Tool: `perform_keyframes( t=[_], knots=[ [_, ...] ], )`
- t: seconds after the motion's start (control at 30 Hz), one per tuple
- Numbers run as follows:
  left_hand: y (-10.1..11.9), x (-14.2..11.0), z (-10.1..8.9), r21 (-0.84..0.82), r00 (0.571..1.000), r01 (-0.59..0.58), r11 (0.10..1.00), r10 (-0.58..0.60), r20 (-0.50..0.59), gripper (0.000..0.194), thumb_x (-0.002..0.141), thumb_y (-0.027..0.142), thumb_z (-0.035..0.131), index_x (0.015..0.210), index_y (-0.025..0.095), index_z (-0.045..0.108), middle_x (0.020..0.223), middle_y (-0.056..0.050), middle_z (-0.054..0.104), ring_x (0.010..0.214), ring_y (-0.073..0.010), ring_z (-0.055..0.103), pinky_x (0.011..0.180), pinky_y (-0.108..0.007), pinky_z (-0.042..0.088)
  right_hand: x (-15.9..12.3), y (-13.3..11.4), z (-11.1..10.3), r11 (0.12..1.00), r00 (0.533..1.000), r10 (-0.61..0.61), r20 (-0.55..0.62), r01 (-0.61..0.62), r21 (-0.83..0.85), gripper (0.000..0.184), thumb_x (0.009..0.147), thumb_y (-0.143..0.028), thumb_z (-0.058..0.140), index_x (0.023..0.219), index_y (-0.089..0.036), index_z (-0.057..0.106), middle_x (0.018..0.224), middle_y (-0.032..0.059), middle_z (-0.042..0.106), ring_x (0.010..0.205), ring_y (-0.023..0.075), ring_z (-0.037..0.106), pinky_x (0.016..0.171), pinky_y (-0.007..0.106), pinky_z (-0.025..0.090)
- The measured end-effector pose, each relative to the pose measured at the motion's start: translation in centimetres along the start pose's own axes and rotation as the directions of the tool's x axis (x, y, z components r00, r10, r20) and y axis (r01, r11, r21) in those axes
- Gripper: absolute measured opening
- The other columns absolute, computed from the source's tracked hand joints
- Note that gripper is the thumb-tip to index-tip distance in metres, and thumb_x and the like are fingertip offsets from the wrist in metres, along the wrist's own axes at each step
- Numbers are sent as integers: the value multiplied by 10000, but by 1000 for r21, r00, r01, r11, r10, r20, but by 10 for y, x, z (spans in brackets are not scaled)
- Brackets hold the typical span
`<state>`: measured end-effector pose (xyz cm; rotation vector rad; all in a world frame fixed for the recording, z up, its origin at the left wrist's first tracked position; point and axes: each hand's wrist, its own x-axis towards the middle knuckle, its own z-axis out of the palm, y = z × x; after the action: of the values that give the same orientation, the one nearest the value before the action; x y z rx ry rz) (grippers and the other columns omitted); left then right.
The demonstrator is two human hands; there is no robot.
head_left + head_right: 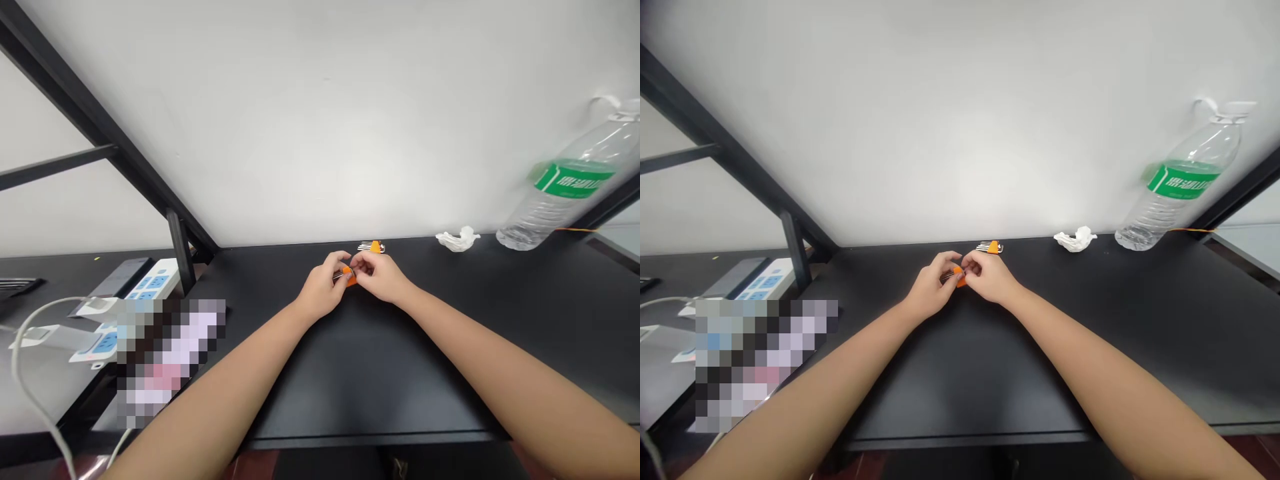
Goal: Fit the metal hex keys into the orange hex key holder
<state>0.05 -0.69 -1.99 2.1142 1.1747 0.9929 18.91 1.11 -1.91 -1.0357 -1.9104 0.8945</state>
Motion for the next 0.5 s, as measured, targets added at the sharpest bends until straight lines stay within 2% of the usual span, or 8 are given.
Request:
perform_keyframes(
  t=[0.23,0.37,0.5],
  knots=[
    [0,1,-1,11,1000,-1,1000,2,-7,310,947,243,522,1257,245,515,956,-4,741,824,-162,698,788,-286,519,0,1,2,998,998,-55,17,55,-7,128,780,-147,537,868,-205,609,793,-3,614,707,144,563,669,278,469],
    [-2,1,0,48,1000,18,999,-17,-17,295,949,256,509,1243,243,523,901,7,727,750,-151,668,733,-275,503,1,3,-1,998,999,-19,-32,17,-67,106,774,-140,535,830,-208,594,747,-15,608,660,139,548,633,267,446],
    [-5,1,-1,92,999,39,995,-36,-38,265,925,238,522,1189,234,546,863,15,707,731,-143,651,730,-273,501,5,16,-11,973,992,64,-107,-86,-212,136,727,-114,531,798,-209,597,697,-22,605,631,147,551,621,273,427]
  ],
)
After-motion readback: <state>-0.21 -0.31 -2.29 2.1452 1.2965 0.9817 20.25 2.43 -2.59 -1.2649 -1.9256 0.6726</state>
